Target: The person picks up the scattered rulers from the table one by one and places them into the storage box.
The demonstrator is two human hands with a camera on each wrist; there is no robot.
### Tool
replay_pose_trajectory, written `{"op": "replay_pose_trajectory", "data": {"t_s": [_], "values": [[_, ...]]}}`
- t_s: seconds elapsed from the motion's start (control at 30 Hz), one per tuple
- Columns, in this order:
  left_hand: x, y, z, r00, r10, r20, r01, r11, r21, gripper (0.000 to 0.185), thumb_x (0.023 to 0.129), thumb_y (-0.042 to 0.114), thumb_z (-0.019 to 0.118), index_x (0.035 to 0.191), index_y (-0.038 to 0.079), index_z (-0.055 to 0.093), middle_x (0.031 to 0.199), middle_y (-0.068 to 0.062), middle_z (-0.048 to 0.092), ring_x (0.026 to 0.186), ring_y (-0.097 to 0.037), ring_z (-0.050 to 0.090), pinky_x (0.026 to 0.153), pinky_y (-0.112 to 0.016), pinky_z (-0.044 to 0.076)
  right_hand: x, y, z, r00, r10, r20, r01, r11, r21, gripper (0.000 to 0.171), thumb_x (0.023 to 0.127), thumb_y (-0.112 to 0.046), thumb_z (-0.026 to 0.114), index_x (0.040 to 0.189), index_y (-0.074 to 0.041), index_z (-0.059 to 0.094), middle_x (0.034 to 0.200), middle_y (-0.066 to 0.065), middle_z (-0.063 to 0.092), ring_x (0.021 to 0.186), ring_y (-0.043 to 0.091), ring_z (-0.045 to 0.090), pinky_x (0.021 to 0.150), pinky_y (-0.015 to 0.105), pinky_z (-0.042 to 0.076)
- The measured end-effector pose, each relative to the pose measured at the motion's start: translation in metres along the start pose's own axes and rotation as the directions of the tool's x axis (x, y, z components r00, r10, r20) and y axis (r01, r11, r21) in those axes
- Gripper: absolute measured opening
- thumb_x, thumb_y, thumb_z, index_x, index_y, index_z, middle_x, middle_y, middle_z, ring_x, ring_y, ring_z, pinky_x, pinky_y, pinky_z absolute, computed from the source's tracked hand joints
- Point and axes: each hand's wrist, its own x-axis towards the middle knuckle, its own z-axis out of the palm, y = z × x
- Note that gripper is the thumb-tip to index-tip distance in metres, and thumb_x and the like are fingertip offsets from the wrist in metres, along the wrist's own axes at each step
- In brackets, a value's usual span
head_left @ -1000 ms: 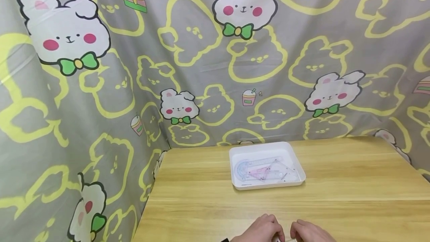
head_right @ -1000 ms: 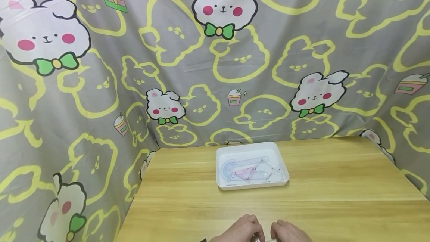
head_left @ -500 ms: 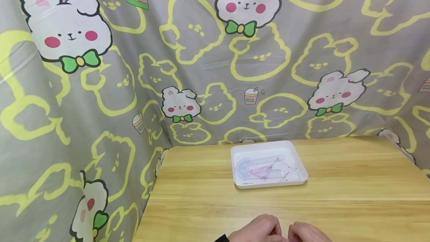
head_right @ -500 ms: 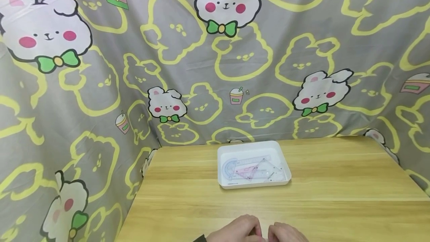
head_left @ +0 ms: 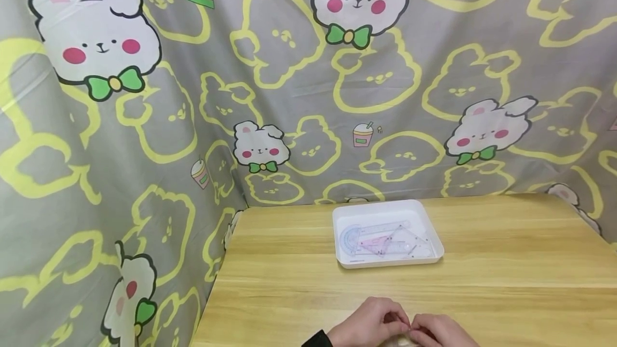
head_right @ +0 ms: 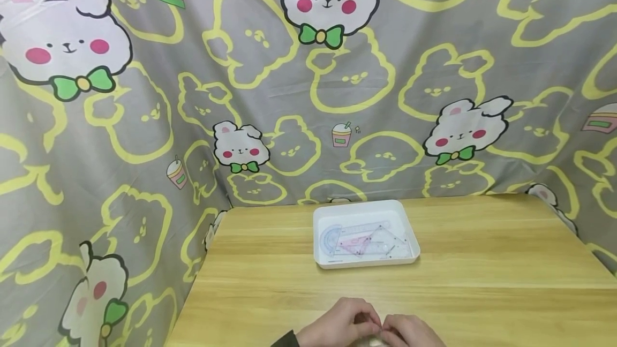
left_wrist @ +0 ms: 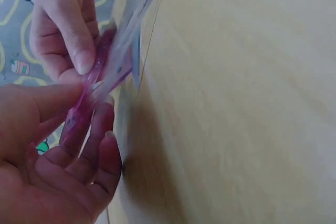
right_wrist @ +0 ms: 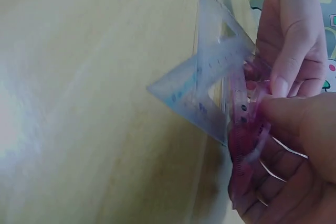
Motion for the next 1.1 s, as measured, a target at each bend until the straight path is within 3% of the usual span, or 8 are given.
{"op": "replay_pose_trajectory", "data": {"t_s": [0.2,0.4,0.53,0.67,0.77,1.0,1.1], "values": [[0.005,-0.002,-0.004,0.998,0.032,-0.06,-0.03,0.999,0.037,0.015,0.106,0.021,0.063,0.105,0.014,0.076,0.09,0.016,0.07,0.079,0.016,0.056,0.071,-0.007,0.048,0.005,-0.005,-0.007,0.999,-0.024,-0.031,0.023,0.999,-0.045,0.016,0.102,-0.015,0.066,0.087,-0.019,0.068,0.071,-0.024,0.05,0.064,-0.007,0.047,0.053,0.021,0.041],[0.003,-0.001,-0.006,0.998,-0.026,-0.063,0.017,0.991,-0.133,0.015,0.108,0.019,0.06,0.104,0.011,0.072,0.082,0.01,0.072,0.066,0.012,0.061,0.064,-0.013,0.053,0.006,-0.007,-0.008,0.999,-0.019,-0.037,0.019,1.0,-0.006,0.014,0.104,-0.014,0.064,0.091,-0.018,0.067,0.068,-0.022,0.053,0.059,-0.008,0.047,0.05,0.021,0.041],[0.001,-0.002,-0.007,0.996,-0.064,-0.068,0.042,0.958,-0.284,0.012,0.107,0.014,0.06,0.104,0.006,0.068,0.083,0.006,0.073,0.063,0.007,0.066,0.059,-0.022,0.059,0.007,-0.006,-0.011,0.995,-0.081,-0.058,0.082,0.996,0.015,0.01,0.102,-0.007,0.064,0.094,-0.013,0.066,0.07,-0.019,0.059,0.06,-0.008,0.05,0.05,0.021,0.044],[0.002,-0.003,-0.013,0.99,-0.096,-0.107,0.047,0.919,-0.391,0.008,0.104,0.01,0.063,0.104,0.003,0.066,0.086,0.004,0.072,0.062,0.002,0.07,0.058,-0.03,0.061,0.01,-0.007,-0.017,0.996,-0.065,-0.066,0.068,0.997,0.047,0.006,0.102,-0.01,0.067,0.096,-0.011,0.067,0.074,-0.016,0.063,0.063,-0.006,0.054,0.053,0.022,0.047],[0.004,-0.005,-0.019,0.982,-0.117,-0.147,0.043,0.901,-0.432,0.007,0.102,0.008,0.066,0.104,0.001,0.065,0.088,0.0,0.073,0.062,0.0,0.07,0.058,-0.031,0.062,0.012,-0.008,-0.023,0.994,-0.056,-0.091,0.06,0.997,0.048,0.005,0.101,-0.012,0.068,0.097,-0.012,0.068,0.077,-0.015,0.065,0.066,-0.005,0.056,0.055,0.023,0.048],[0.008,-0.009,-0.03,0.969,-0.142,-0.203,0.019,0.861,-0.508,0.005,0.099,0.004,0.071,0.098,0.002,0.066,0.082,-0.009,0.077,0.061,-0.005,0.072,0.059,-0.034,0.062,0.021,-0.009,-0.033,0.973,-0.127,-0.195,0.14,0.989,0.053,0.005,0.098,-0.006,0.07,0.097,-0.011,0.07,0.08,-0.007,0.07,0.069,0.001,0.062,0.057,0.025,0.053],[0.011,-0.011,-0.035,0.958,-0.18,-0.224,0.026,0.831,-0.556,0.007,0.096,0.005,0.074,0.097,0.001,0.069,0.076,-0.01,0.076,0.061,-0.009,0.073,0.059,-0.034,0.062,0.028,-0.011,-0.038,0.97,-0.091,-0.227,0.111,0.991,0.076,0.002,0.097,-0.007,0.072,0.098,-0.008,0.071,0.082,-0.004,0.072,0.068,0.005,0.064,0.058,0.026,0.055]]}}
